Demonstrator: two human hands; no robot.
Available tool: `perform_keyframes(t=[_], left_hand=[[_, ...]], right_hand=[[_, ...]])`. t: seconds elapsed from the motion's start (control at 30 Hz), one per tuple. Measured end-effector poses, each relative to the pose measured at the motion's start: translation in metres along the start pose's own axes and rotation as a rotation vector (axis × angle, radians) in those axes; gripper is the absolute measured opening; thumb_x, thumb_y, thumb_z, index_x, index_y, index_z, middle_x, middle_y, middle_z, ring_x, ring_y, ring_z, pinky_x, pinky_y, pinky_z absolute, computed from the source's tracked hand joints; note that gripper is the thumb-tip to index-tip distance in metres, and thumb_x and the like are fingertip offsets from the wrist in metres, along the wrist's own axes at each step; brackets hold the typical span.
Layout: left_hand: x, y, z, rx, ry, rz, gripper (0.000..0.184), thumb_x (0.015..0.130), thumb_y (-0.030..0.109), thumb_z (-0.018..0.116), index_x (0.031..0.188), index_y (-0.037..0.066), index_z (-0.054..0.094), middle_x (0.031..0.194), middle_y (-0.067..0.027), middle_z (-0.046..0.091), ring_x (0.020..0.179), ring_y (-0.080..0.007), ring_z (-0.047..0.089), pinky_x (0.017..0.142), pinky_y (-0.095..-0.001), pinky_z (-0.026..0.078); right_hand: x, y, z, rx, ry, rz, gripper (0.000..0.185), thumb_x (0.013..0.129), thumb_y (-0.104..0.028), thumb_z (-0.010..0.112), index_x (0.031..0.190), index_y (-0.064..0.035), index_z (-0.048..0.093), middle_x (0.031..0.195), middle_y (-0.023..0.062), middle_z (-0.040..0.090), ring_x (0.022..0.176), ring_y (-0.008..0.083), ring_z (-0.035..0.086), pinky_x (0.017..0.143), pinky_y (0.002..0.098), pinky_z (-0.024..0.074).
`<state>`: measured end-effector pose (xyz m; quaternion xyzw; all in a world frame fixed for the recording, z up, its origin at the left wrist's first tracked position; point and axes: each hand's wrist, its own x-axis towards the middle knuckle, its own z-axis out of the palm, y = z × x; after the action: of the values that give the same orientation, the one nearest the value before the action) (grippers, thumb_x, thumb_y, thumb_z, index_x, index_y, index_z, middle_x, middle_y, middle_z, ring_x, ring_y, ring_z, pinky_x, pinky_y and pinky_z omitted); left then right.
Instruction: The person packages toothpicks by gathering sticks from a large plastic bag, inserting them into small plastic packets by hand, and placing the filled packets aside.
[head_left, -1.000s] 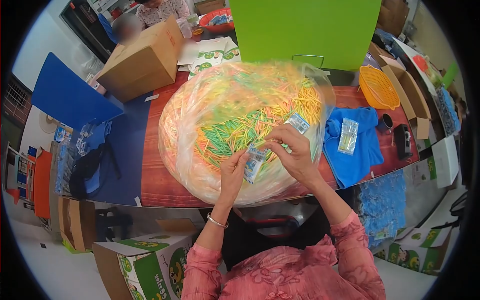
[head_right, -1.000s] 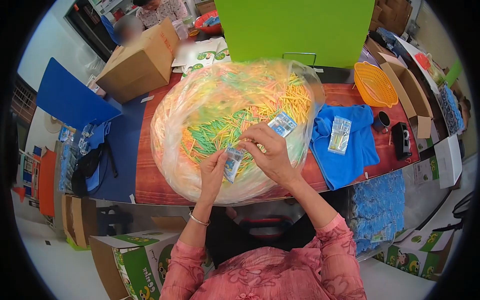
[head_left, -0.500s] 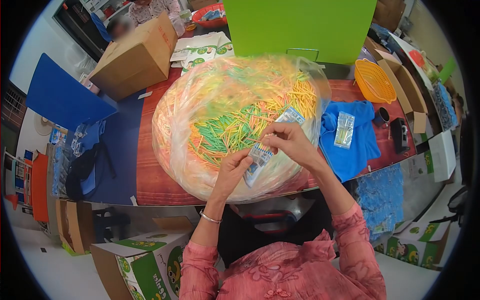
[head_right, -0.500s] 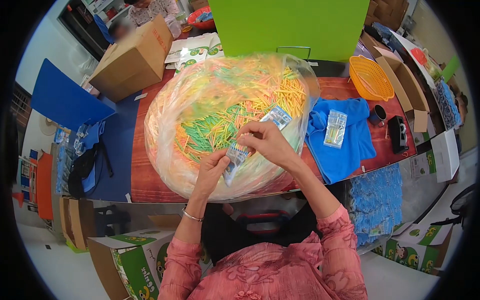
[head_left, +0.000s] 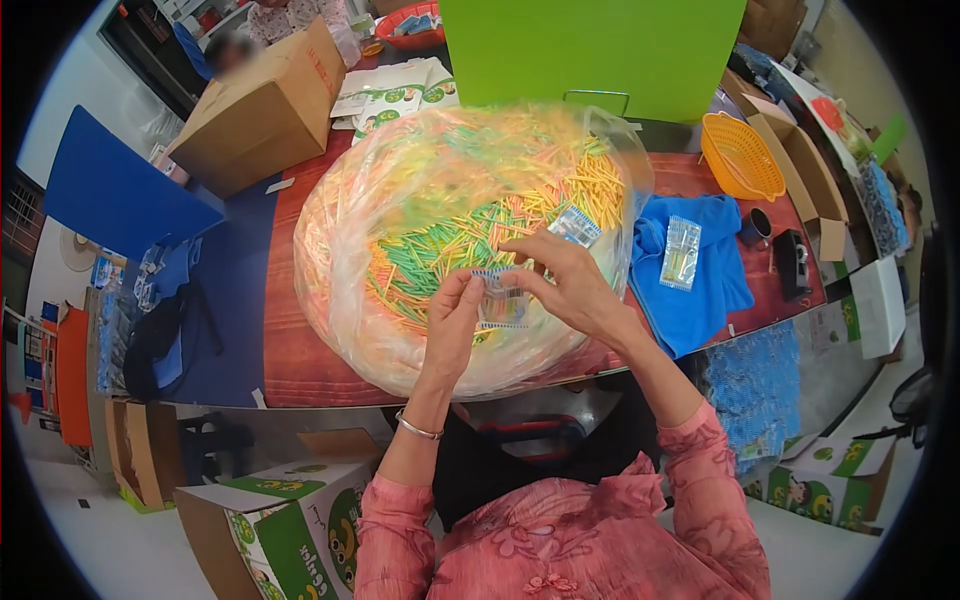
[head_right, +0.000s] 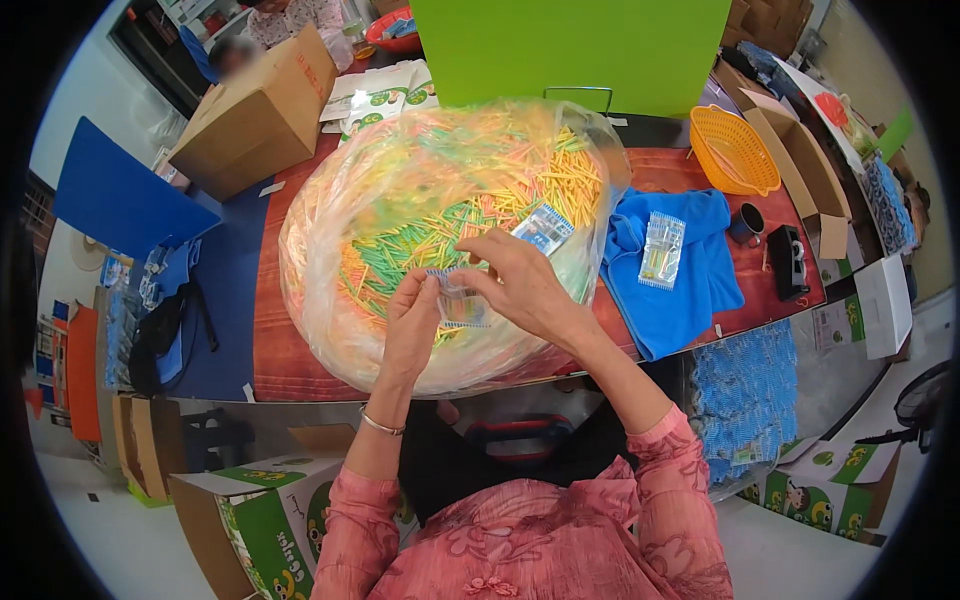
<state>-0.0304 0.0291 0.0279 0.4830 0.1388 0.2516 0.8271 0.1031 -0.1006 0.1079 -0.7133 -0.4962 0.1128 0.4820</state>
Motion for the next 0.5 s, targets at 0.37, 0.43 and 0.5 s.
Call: perform_keyframes(t=[0.37, 0.43, 0.5], left_hand=[[-0.004, -0.002, 0.002, 0.251, -0.041, -0.008, 0.022, 0.098, 0.007, 0.061, 0.118, -0.002, 0.064, 0.108, -0.0029, 0.068, 0.097, -0.0080, 0.062, 0.085, -0.0239, 0.049], [-0.004, -0.005, 0.006, 0.270, -0.071, -0.002, 0.021, 0.097, 0.006, 0.062, 0.117, -0.002, 0.064, 0.110, -0.0038, 0.069, 0.098, -0.0096, 0.063, 0.087, -0.0246, 0.050], [-0.006, -0.005, 0.011, 0.299, -0.138, -0.024, 0.020, 0.097, 0.006, 0.062, 0.115, -0.002, 0.065, 0.111, -0.0048, 0.070, 0.101, -0.0116, 0.064, 0.089, -0.0252, 0.050]], right_hand=[[-0.009, 0.017, 0.014, 0.240, 0.083, 0.049, 0.020, 0.083, -0.012, 0.068, 0.098, 0.0011, 0.070, 0.087, 0.0146, 0.069, 0.077, 0.0235, 0.066, 0.069, 0.0349, 0.0504], [-0.015, 0.020, 0.021, 0.248, 0.102, 0.039, 0.020, 0.083, -0.013, 0.068, 0.097, 0.0013, 0.070, 0.086, 0.0133, 0.069, 0.077, 0.0223, 0.066, 0.070, 0.0341, 0.0506], [-0.025, 0.025, 0.012, 0.226, 0.100, 0.042, 0.019, 0.083, -0.013, 0.068, 0.095, 0.0014, 0.070, 0.085, 0.0120, 0.069, 0.078, 0.0213, 0.066, 0.071, 0.0336, 0.0510]])
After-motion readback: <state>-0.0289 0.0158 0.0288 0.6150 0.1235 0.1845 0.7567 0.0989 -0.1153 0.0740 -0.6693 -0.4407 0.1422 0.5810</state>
